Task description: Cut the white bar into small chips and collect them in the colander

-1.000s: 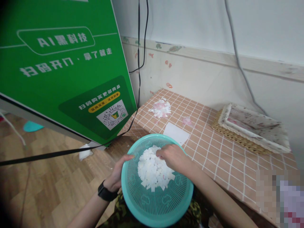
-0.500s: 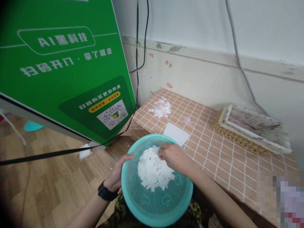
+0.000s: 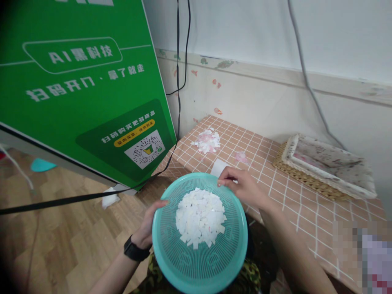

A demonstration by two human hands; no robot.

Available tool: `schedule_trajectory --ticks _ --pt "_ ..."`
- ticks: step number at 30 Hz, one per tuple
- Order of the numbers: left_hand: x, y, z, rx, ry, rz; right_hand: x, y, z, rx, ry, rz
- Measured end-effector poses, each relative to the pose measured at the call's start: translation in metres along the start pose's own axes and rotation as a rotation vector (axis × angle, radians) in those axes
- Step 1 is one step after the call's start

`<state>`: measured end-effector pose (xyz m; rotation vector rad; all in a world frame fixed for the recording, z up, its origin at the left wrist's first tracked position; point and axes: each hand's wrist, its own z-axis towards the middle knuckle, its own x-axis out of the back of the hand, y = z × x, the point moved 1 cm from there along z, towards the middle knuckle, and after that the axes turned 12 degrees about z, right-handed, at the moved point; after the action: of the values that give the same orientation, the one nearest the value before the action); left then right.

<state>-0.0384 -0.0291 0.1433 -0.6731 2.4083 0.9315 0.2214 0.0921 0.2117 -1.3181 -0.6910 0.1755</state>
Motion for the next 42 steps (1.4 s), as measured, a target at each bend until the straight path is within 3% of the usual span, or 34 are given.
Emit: schedule_trajectory --ticks 4,13,22,33,42 --pt "0.002 0.001 0.001 0.008 0.019 -0.013 0.022 0.012 0.008 -0.049 0.144 0.21" --pt "-0.016 -0.001 0.007 0.016 0.019 0.048 -0.01 0.01 0.01 -0.296 0.113 0.608" --pt "-0.019 -0.004 0.011 0.024 0.026 0.06 -0.012 0.01 0.007 -0.406 0.045 0.578" --pt "-0.02 -0.001 0.007 0.019 0.012 0.037 -0.01 0.009 0.005 -0.383 0.055 0.528" --pt "-0.02 -0.002 0.008 0.025 0.006 0.042 -0.012 0.013 0.004 -0.428 0.018 0.617"
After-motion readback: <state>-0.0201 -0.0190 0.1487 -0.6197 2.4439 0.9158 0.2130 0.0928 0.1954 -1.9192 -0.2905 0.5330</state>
